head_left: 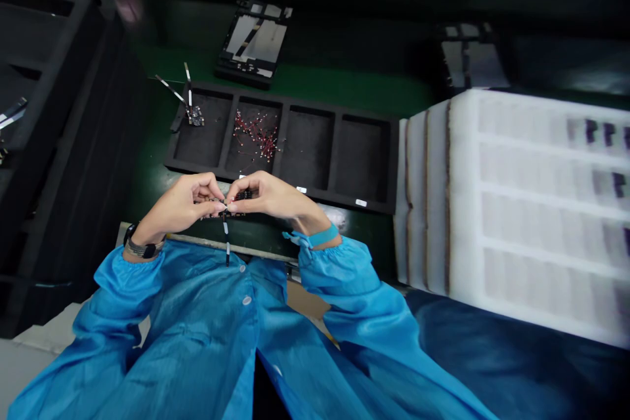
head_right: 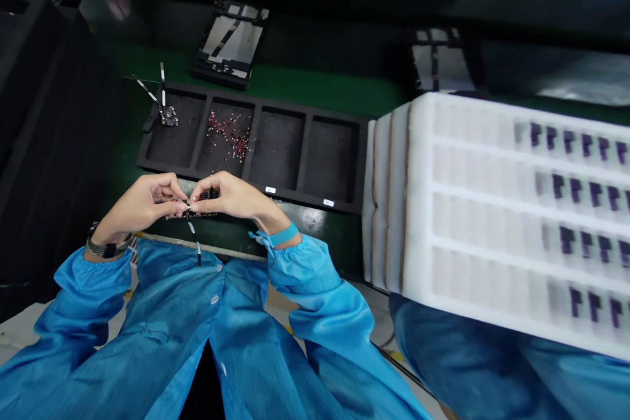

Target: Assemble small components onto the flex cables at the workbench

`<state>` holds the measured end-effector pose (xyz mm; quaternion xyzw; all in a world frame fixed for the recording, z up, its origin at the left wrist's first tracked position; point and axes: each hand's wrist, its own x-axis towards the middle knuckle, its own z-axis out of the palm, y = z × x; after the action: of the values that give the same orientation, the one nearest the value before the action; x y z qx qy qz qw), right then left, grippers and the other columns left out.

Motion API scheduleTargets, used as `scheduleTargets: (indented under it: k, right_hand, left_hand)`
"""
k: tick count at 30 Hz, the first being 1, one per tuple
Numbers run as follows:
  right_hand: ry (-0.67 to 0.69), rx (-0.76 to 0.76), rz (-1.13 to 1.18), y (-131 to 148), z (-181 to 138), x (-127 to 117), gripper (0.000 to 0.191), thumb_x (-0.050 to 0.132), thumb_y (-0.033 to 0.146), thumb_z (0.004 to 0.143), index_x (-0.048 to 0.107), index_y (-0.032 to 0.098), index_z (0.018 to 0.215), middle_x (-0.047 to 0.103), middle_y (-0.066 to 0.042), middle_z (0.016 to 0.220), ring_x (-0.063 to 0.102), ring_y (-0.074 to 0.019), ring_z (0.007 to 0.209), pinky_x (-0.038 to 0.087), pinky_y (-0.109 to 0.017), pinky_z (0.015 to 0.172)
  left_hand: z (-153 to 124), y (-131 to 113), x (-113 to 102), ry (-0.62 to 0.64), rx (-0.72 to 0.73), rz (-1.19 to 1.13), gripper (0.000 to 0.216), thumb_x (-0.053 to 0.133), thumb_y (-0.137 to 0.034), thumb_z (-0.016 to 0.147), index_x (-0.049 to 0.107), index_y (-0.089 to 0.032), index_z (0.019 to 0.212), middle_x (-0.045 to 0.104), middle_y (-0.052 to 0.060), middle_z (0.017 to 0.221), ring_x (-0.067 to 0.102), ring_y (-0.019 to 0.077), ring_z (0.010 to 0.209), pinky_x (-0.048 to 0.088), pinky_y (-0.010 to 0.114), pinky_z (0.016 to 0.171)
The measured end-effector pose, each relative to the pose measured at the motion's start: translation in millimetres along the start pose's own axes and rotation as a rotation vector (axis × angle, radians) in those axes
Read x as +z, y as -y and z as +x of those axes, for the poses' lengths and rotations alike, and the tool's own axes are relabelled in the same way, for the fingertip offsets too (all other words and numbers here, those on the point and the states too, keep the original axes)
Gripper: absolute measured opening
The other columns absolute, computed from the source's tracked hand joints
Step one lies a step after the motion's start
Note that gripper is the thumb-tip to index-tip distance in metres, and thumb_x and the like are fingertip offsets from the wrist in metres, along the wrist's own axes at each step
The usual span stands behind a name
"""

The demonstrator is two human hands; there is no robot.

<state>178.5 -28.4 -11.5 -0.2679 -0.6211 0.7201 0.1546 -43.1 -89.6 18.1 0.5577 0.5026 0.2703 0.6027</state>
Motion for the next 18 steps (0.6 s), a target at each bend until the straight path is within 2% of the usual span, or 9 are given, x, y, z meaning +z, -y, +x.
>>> scheduleTargets:
  k: [8,13,18]
  right_hand:
    - [-0.018,-0.003,0.033,-3,0,4,0.042,0.092,0.055,0.076,0.079,0.016,0.083,0.079,-0.004,0.08,0.07,-0.0166,0.074,0.057,-0.03,0.075]
    - [-0.19,-0.072,-0.002,-7,1,11,0.047,0.09,0.062,0.077,0.077,0.017,0.081,0.079,-0.005,0.077,0.07,-0.0185,0.068,0.056,-0.03,0.067]
    - [-0.391,-0.097,-0.123,-11,5,22,0.048,0.089,0.066,0.077,0.077,0.019,0.079,0.078,-0.005,0.074,0.072,-0.0217,0.068,0.056,-0.033,0.068]
  left_hand:
    - [2,5,2,-0.013,-0.025,-0.061,0.027,0.084,-0.032,0.08,0.062,-0.017,0.084,0.074,0.004,0.07,0.068,0.0154,0.062,0.053,0.025,0.058]
    - [0,7,-1,-0.068,-0.053,-0.119,0.033,0.087,-0.037,0.078,0.062,-0.018,0.088,0.071,0.001,0.066,0.064,0.0136,0.056,0.051,0.024,0.055]
    - [0,15,-3,-0.166,-0.062,-0.182,0.036,0.089,-0.039,0.076,0.065,-0.017,0.09,0.072,0.002,0.068,0.062,0.0131,0.055,0.051,0.025,0.055]
